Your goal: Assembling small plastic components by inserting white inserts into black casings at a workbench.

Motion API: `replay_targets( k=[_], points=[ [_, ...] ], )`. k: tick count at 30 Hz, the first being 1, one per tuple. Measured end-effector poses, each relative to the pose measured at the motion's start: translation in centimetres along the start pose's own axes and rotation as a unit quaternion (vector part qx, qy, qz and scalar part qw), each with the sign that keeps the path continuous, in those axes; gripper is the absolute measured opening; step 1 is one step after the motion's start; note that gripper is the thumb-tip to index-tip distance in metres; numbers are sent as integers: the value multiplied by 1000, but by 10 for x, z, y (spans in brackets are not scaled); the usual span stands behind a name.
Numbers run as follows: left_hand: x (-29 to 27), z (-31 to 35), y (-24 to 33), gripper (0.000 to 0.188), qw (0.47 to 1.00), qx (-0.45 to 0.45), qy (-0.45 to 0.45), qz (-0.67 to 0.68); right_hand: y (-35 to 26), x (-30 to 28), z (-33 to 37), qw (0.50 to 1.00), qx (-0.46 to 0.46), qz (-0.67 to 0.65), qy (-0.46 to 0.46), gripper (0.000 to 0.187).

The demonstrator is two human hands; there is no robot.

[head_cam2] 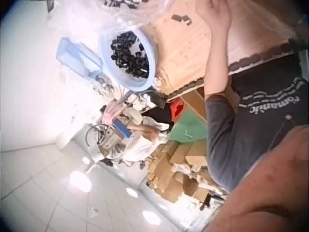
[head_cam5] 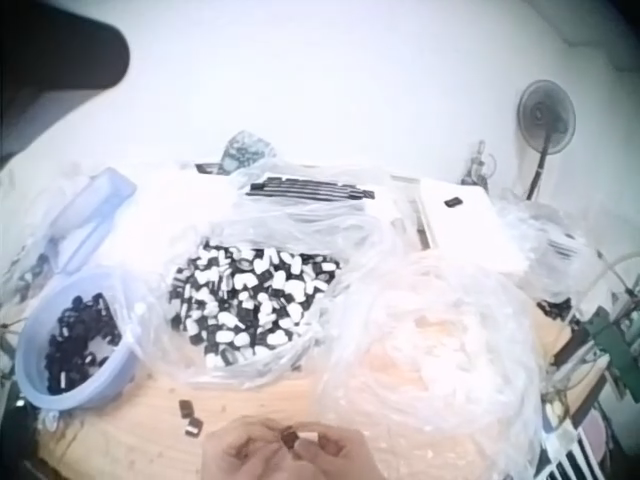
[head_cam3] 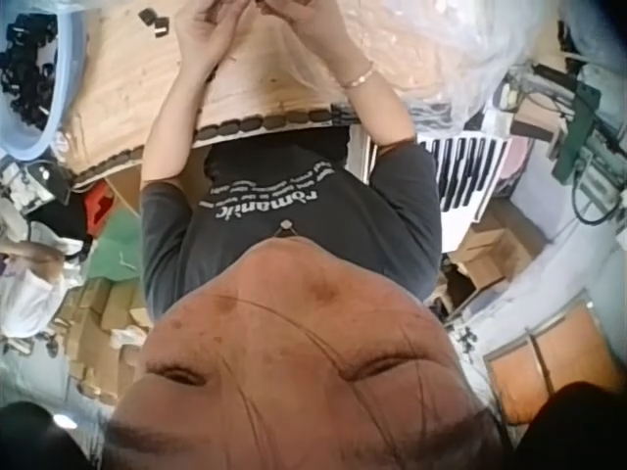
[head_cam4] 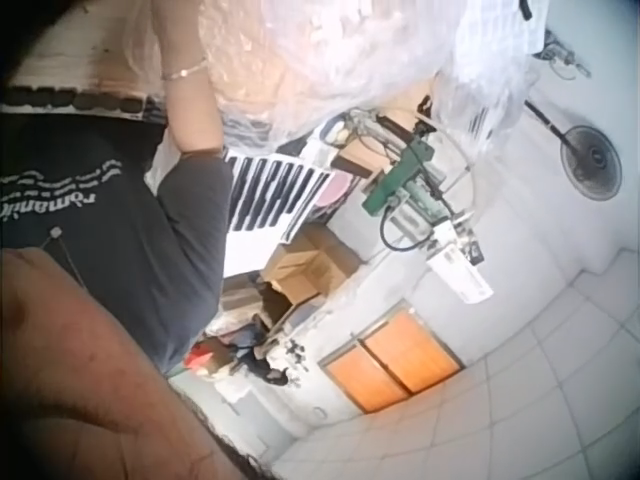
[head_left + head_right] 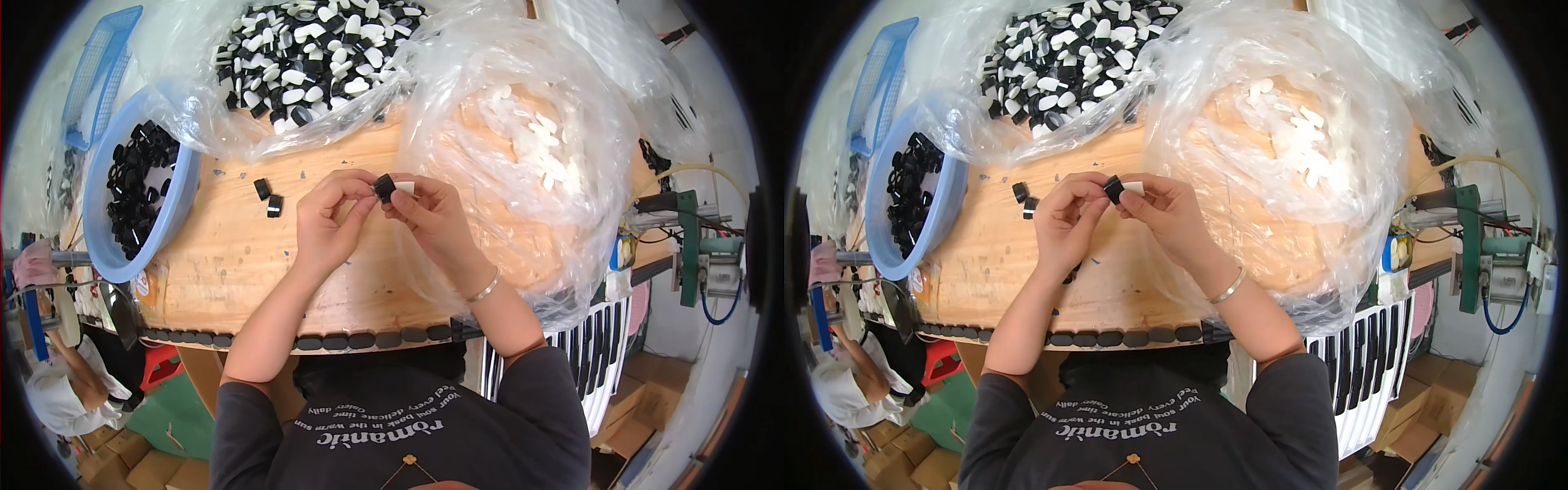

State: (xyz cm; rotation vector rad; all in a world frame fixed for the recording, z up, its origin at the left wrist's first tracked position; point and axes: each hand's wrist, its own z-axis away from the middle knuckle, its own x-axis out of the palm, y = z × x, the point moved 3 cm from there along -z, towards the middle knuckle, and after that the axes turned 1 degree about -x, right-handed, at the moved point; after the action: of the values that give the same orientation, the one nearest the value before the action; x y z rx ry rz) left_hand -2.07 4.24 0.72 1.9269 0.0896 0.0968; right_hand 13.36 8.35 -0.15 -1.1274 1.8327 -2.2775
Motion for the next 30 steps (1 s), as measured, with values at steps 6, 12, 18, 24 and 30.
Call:
replay_targets(
  k=[6, 12, 18, 24, 30],
  points=[
    [1, 2, 2, 15, 999, -1, 1, -39, 2, 1, -1, 1000, -4, 11, 0, 25],
    [3, 3, 1, 20, 986, -69, 46, 145, -9, 10, 3, 984, -109, 139, -12, 19],
    [2, 3, 1, 29, 986, -50, 60, 149, -11, 9, 4, 966, -188, 141, 105, 14],
    [5, 4, 3, 28, 988, -40, 69, 132, -10, 13, 9, 956, -201, 213, 2, 23],
    [0, 4, 7, 22, 998, -15, 39, 55, -9, 11, 4, 982, -75, 169, -42, 20]
  ],
)
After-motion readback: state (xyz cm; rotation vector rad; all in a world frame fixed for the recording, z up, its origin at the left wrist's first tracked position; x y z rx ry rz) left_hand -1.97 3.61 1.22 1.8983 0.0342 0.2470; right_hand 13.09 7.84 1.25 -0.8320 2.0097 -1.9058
